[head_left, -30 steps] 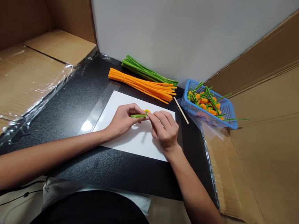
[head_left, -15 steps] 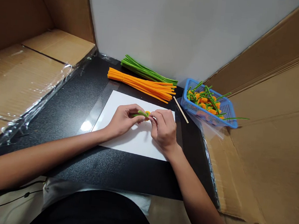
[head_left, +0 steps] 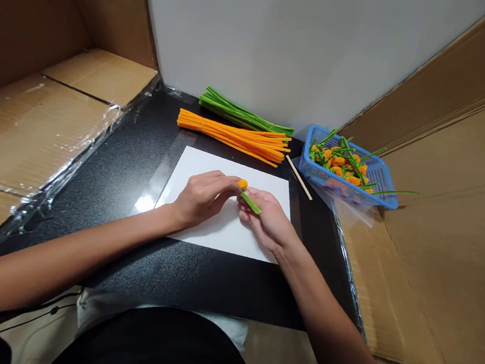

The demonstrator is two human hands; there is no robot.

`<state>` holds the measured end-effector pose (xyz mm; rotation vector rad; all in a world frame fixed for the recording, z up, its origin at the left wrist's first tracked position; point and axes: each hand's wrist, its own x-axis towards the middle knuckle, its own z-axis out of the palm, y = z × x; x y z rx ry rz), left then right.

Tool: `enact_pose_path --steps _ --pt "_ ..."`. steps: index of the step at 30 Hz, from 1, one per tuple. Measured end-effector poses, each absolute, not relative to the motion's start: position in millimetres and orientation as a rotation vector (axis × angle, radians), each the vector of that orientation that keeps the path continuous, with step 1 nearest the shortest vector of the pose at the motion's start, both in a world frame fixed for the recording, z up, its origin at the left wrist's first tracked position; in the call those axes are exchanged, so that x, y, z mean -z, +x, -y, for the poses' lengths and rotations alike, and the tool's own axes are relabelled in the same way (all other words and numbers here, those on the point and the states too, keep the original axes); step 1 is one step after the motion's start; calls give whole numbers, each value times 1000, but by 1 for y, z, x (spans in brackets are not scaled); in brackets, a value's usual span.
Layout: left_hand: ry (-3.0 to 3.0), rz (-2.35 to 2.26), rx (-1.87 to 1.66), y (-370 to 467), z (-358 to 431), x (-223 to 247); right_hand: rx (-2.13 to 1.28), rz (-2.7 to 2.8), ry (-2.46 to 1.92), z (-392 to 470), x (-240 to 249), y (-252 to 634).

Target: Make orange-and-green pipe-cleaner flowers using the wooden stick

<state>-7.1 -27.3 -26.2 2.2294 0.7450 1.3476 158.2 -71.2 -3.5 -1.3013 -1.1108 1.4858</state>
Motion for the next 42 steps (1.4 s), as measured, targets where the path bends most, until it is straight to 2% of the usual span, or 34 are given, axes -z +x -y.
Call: enact_pose_path --steps 4,6,12,18,27,34,38,42 --pt "1841 -876 -1197 -7 25 23 -890 1358 -1381 70 6 157" --pt "1663 -885 -1138 -6 23 22 -721 1460 -1386 69 7 158" --pt "1389 -818 -1047 -2 20 26 -670 1559 -1374 69 8 162" --pt "1255 -838 -1038 -1 23 24 -431 1639 -1407 72 1 158" --pt "1242 -746 -1056 1 20 25 -530 1582 -1328 69 6 163" --pt "1287 -696 -1044 1 24 24 -1024 1356 -1085 62 15 164" --pt "1578 -665 -1072 -7 17 21 -1141 1160 -1065 58 16 170" --pt "2094 -519 -1264 -19 2 22 -1199 1098 -1099 58 15 175"
